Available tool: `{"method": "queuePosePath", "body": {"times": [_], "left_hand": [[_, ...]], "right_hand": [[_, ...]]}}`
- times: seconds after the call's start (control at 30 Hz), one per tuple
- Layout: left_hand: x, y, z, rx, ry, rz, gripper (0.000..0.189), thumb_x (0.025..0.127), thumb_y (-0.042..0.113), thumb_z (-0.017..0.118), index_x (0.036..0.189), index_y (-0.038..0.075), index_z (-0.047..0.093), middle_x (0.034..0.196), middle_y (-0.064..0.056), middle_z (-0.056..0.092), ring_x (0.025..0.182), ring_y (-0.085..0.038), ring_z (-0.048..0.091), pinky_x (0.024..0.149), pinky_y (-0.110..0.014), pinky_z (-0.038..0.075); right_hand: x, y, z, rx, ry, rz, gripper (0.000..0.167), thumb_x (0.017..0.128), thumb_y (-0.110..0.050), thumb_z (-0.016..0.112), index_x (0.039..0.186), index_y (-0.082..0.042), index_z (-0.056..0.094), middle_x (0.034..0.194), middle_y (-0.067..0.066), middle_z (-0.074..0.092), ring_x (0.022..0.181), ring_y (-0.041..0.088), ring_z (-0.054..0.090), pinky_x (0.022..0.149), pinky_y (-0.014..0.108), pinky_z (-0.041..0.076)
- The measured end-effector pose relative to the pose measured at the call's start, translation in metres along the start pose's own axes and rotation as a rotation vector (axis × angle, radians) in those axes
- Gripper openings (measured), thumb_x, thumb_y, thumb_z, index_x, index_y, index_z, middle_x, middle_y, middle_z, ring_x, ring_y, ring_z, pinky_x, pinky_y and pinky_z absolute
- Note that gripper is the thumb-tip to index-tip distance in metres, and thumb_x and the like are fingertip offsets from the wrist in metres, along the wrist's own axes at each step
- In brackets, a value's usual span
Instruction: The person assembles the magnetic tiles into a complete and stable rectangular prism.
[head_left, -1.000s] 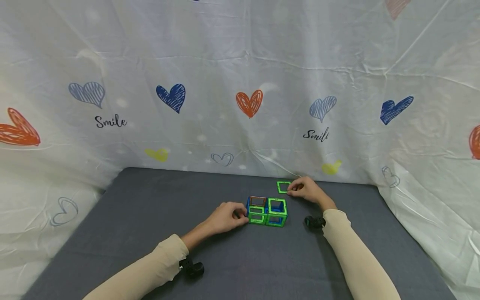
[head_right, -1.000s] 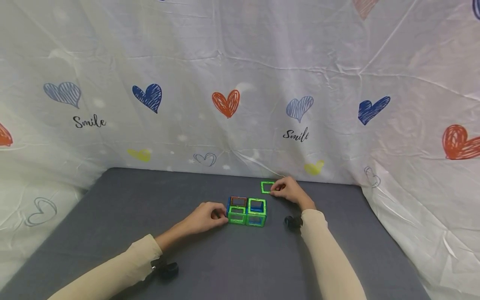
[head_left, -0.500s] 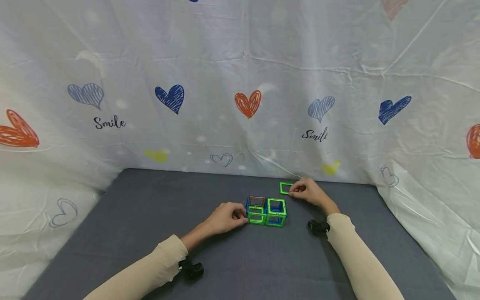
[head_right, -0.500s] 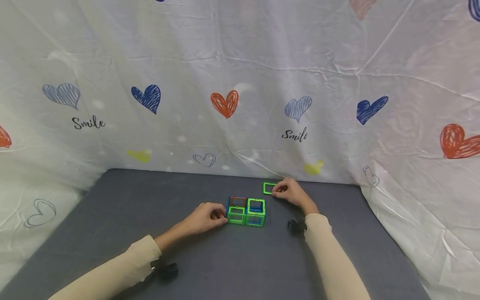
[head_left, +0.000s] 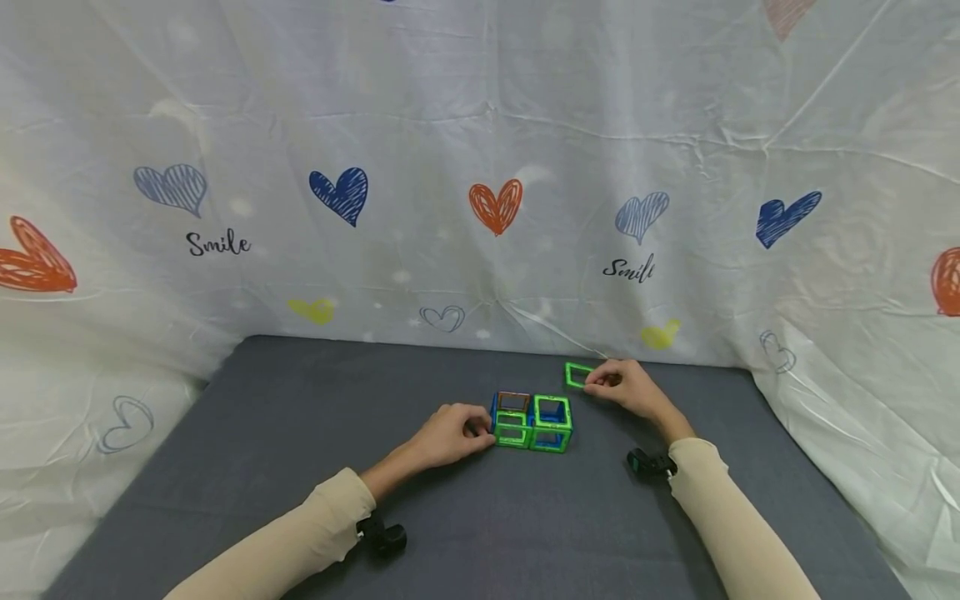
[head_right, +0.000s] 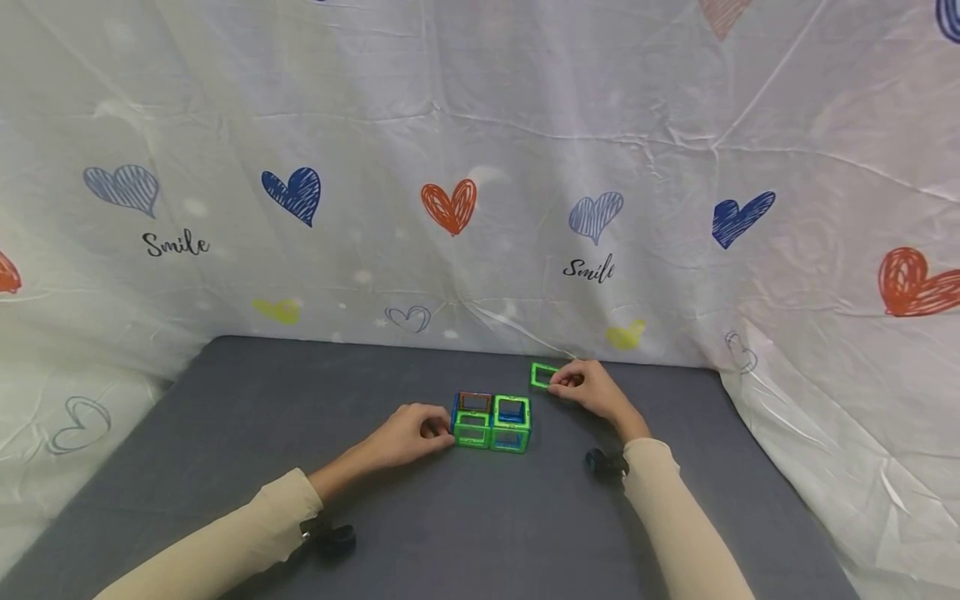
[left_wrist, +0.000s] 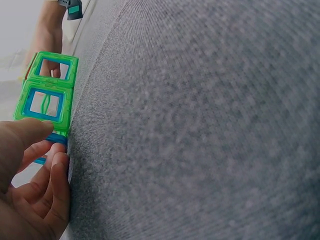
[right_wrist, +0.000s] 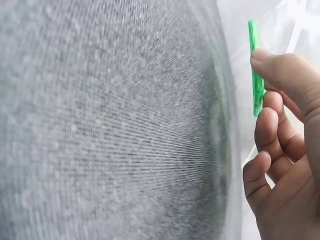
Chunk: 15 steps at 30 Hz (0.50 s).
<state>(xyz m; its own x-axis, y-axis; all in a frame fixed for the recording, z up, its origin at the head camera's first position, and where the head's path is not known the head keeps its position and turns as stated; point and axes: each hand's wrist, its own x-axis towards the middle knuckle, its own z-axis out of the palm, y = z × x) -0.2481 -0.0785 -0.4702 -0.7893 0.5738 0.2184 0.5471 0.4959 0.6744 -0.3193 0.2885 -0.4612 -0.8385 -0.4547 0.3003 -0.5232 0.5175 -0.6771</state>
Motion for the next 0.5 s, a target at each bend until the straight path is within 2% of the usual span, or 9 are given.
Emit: {"method": "queuePosePath", "body": {"times": [0.27, 0.5], "left_hand": [[0.0, 0.0, 0.0, 0.006, 0.004, -0.003, 0.007, 0.094, 0.015, 0.076, 0.099, 0.01, 0.073, 0.085, 0.007, 0.068, 0.066, -0.005, 0.061, 0.06, -0.027, 0.05], [0.0, -0.001, 0.001, 0.007, 0.004, -0.003, 0.007, 0.094, 0.014, 0.076, 0.099, 0.01, 0.073, 0.085, 0.006, 0.068, 0.066, -0.006, 0.061, 0.06, -0.027, 0.05]], "right_hand": [[-0.005, -0.022, -0.002, 0.032, 0.024, -0.001, 0.005, 0.091, 0.003, 0.075, 0.096, 0.004, 0.076, 0.084, 0.016, 0.066, 0.071, 0.032, 0.06, 0.059, 0.026, 0.047], [-0.01, -0.038, 0.001, 0.025, 0.036, -0.002, 0.004, 0.092, -0.006, 0.077, 0.096, -0.007, 0.078, 0.087, 0.005, 0.065, 0.075, 0.021, 0.061, 0.064, 0.028, 0.051]]}}
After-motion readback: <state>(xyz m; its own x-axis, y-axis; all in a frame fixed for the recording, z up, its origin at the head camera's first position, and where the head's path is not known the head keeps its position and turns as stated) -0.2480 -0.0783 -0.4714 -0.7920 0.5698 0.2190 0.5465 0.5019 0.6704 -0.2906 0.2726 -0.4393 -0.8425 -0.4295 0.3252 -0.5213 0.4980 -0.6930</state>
